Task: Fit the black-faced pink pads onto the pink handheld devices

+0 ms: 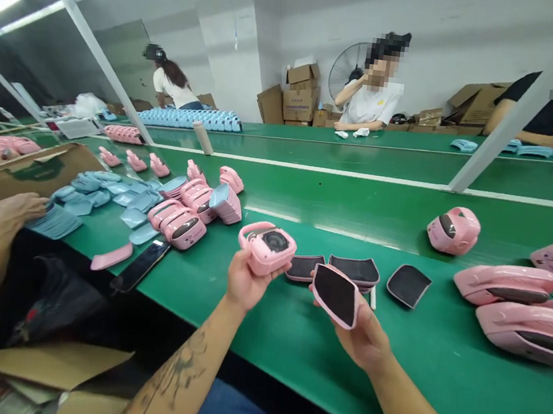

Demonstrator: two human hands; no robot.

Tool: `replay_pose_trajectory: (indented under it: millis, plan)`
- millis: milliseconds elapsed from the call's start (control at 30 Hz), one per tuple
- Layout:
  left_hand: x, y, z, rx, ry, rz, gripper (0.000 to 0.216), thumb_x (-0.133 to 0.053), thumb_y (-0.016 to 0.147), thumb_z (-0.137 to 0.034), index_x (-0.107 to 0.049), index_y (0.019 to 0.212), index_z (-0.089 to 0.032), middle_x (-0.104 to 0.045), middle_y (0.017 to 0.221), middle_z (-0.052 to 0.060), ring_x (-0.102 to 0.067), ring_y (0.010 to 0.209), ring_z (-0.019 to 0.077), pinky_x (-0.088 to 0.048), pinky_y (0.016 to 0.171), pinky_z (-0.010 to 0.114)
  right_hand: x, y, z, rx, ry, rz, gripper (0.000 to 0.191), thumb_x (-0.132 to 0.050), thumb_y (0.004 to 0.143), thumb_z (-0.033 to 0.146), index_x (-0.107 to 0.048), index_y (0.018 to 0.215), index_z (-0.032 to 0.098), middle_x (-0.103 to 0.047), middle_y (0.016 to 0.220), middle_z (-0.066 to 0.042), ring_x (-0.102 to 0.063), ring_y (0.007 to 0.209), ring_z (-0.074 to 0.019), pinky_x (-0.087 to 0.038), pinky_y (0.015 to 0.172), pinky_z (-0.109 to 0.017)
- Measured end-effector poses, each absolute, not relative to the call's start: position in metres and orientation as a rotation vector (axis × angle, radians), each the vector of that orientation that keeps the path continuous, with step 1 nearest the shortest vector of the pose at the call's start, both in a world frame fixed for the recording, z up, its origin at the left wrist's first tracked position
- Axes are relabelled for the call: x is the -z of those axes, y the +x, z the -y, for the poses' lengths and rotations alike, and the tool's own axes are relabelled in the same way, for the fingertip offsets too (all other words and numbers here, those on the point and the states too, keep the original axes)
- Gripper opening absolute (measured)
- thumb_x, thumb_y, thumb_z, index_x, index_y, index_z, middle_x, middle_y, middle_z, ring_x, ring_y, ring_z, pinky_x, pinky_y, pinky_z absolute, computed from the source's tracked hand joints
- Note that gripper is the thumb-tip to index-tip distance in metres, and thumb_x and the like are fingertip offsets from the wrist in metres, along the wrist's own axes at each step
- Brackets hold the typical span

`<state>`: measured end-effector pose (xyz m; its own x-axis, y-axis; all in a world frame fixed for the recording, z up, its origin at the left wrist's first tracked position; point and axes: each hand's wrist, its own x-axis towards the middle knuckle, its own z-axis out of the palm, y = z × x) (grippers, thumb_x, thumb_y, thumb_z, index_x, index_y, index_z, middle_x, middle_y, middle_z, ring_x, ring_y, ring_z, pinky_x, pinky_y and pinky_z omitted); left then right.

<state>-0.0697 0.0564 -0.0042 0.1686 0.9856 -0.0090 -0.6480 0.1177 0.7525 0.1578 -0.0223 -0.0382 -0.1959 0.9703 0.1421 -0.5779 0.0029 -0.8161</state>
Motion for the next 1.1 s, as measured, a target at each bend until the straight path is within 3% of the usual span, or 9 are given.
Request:
replay_pose_trajectory:
  millis: [100,200,500,1100]
  plan:
    - [0.031,-0.074,-0.003,-1.276,0.717,-0.629,0.066,-0.065,0.089,-0.046,-0.051,0.149,-0.021,-0.063,0.146,0.016,-0.064,0.129,0.0414,-0.053,0.107,0.063,0.041,0.149,0.025,-1.395,-0.780,1.107,0.091,-0.071,0.078,0.080,-0.051,0.151,0.030,-0.056,0.154,-0.012,-0.053,0.139,-0.0377,-0.042,0.116,-0.052]
    - [0.060,-0.069,0.022,-1.333,0.919,-0.676,0.077,-0.077,0.082,-0.043,-0.047,0.152,-0.028,-0.057,0.154,0.012,-0.057,0.139,0.0395,-0.047,0.117,0.058,0.042,0.142,0.030,-1.218,-1.025,1.327,0.104,-0.075,0.074,0.081,-0.041,0.157,0.030,-0.050,0.155,-0.014,-0.050,0.140,-0.0387,-0.039,0.119,-0.055]
    - [0.076,-0.056,0.033,-1.345,1.219,-0.677,0.088,-0.083,0.081,-0.046,-0.040,0.156,-0.027,-0.049,0.160,0.015,-0.049,0.147,0.0408,-0.041,0.122,0.060,0.047,0.138,0.035,-0.820,-1.231,1.748,0.103,-0.078,0.077,0.072,-0.035,0.161,0.029,-0.046,0.157,-0.016,-0.042,0.145,-0.0414,-0.033,0.122,-0.062]
    - [0.080,-0.058,0.032,-1.359,1.338,-0.774,0.085,-0.082,0.081,-0.046,-0.042,0.155,-0.031,-0.044,0.163,0.011,-0.045,0.149,0.0409,-0.039,0.123,0.061,0.054,0.140,0.032,-0.845,-1.155,1.833,0.106,-0.080,0.077,0.071,-0.031,0.163,0.033,-0.043,0.158,-0.014,-0.041,0.147,-0.0382,-0.032,0.124,-0.060]
